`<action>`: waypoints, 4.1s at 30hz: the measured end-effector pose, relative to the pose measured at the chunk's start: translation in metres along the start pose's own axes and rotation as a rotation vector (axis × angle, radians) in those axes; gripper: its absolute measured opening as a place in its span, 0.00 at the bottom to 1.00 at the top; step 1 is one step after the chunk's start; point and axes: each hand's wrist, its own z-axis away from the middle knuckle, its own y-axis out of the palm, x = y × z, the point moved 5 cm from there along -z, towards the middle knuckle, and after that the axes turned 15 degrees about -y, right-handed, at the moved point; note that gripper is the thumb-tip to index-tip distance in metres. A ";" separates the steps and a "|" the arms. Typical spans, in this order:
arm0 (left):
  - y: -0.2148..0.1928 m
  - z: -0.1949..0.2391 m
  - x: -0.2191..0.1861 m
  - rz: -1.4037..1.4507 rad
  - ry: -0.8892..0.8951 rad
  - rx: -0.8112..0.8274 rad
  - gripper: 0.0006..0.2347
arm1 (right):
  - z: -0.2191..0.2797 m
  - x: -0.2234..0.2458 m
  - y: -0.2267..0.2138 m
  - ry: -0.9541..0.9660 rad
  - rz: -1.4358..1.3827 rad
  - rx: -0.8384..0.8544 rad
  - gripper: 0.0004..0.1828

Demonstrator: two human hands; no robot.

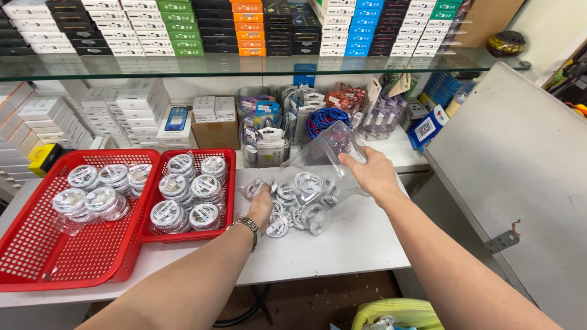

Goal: The person transfers small, individually wrapped spools of white cable from a clear plastic container into two red plastic baskets. They handle the items one by one, placing them into the baskets on a white countertop in a retail environment.

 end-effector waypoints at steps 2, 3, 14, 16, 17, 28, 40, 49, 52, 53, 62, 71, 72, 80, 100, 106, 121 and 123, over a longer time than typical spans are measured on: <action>0.014 -0.003 0.001 0.000 0.038 0.039 0.32 | 0.001 -0.005 -0.005 -0.001 0.006 -0.024 0.41; 0.019 -0.002 0.001 -0.001 0.057 0.059 0.31 | 0.001 -0.009 -0.009 -0.001 0.008 -0.036 0.41; 0.040 0.073 -0.029 -0.666 -0.011 -0.394 0.25 | 0.005 -0.084 -0.063 0.238 -0.206 -0.185 0.37; 0.051 0.085 -0.035 -0.724 0.059 -0.450 0.23 | 0.004 -0.094 -0.072 0.227 -0.304 -0.229 0.37; 0.055 0.091 -0.036 -0.723 0.102 -0.463 0.23 | 0.004 -0.099 -0.078 0.231 -0.294 -0.239 0.37; 0.194 0.076 -0.048 0.142 -0.318 0.473 0.31 | 0.029 -0.164 -0.054 0.615 -1.329 -0.136 0.44; 0.266 0.074 -0.071 -0.059 -0.040 0.312 0.28 | -0.008 -0.208 -0.030 0.455 -1.173 -0.135 0.48; 0.200 0.070 -0.064 -0.126 -0.036 0.155 0.23 | 0.012 -0.226 0.022 0.856 -1.116 -0.374 0.31; 0.152 0.049 -0.056 -0.073 0.014 0.032 0.16 | 0.019 -0.228 0.070 1.050 -1.235 -0.252 0.25; 0.136 0.042 -0.053 -0.035 0.025 0.021 0.15 | 0.012 -0.225 0.083 0.956 -1.189 -0.127 0.23; 0.050 0.048 -0.031 -0.066 -0.017 0.033 0.13 | -0.006 -0.151 0.127 0.133 -0.007 0.270 0.26; 0.044 0.074 -0.035 -0.120 0.006 0.168 0.18 | -0.022 -0.075 0.109 -0.288 0.209 0.080 0.12; 0.043 0.080 -0.040 -0.114 0.042 0.179 0.19 | -0.028 -0.067 0.110 -0.267 0.139 0.070 0.12; -0.026 0.126 -0.086 0.130 0.180 0.061 0.24 | -0.051 0.002 0.185 0.130 -0.886 0.309 0.16; -0.267 0.147 -0.106 0.647 0.165 -0.108 0.17 | -0.032 0.184 0.350 0.137 -1.132 0.759 0.25; -0.332 0.131 -0.084 0.740 0.128 -0.273 0.14 | -0.024 0.232 0.412 -0.144 -0.866 0.725 0.22; -0.456 0.163 -0.099 -0.056 0.222 -1.037 0.18 | 0.000 0.362 0.551 -0.779 -0.346 0.625 0.26; -0.458 0.157 -0.097 -0.139 0.247 -1.043 0.17 | 0.005 0.363 0.552 -0.904 -0.270 0.613 0.22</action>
